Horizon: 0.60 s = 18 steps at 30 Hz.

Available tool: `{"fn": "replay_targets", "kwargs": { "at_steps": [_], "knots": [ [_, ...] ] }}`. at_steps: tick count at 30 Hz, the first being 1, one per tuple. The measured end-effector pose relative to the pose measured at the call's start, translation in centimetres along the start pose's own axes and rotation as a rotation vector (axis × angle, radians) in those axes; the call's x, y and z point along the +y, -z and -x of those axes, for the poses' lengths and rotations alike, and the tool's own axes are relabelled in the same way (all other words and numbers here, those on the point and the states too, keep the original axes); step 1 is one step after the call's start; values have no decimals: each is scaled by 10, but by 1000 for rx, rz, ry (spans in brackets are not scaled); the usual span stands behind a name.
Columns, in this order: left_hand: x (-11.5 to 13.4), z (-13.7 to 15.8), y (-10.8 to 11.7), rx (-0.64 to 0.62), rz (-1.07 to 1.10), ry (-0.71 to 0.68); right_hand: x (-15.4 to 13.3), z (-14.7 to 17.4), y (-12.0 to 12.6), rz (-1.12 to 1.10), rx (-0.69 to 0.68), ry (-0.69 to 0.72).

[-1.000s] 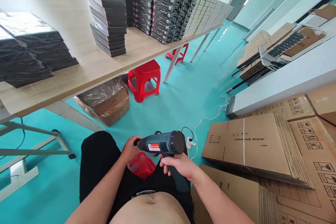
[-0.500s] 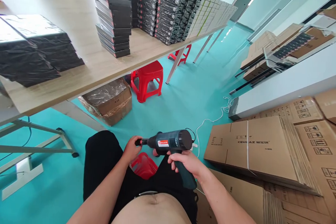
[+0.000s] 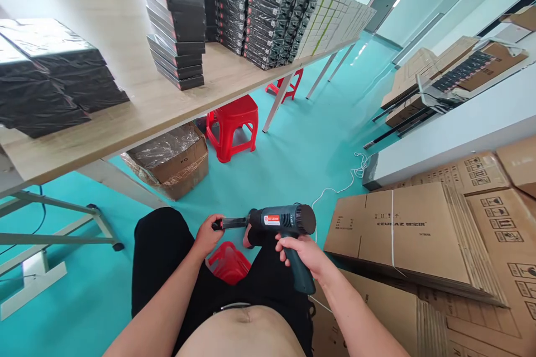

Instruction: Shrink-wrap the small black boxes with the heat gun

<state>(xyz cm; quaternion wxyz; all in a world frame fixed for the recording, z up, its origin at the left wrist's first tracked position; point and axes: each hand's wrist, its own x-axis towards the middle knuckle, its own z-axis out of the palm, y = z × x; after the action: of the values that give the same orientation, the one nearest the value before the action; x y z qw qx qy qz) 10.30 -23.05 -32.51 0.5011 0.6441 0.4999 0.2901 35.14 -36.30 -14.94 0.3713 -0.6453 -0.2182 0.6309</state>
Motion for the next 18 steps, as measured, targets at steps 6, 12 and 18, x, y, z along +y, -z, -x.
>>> {"fn": "replay_targets", "kwargs": {
  "at_steps": [6,12,18],
  "knots": [
    [1,2,0,33,20,-3,-3,-1,2,22,-2,-6],
    [3,1,-4,-10,28,-21,-6,8,-25,9,-105,-49],
    [1,1,-2,-18,-18,-58,-7,0,-43,-15,-78,4]
  ]
}}
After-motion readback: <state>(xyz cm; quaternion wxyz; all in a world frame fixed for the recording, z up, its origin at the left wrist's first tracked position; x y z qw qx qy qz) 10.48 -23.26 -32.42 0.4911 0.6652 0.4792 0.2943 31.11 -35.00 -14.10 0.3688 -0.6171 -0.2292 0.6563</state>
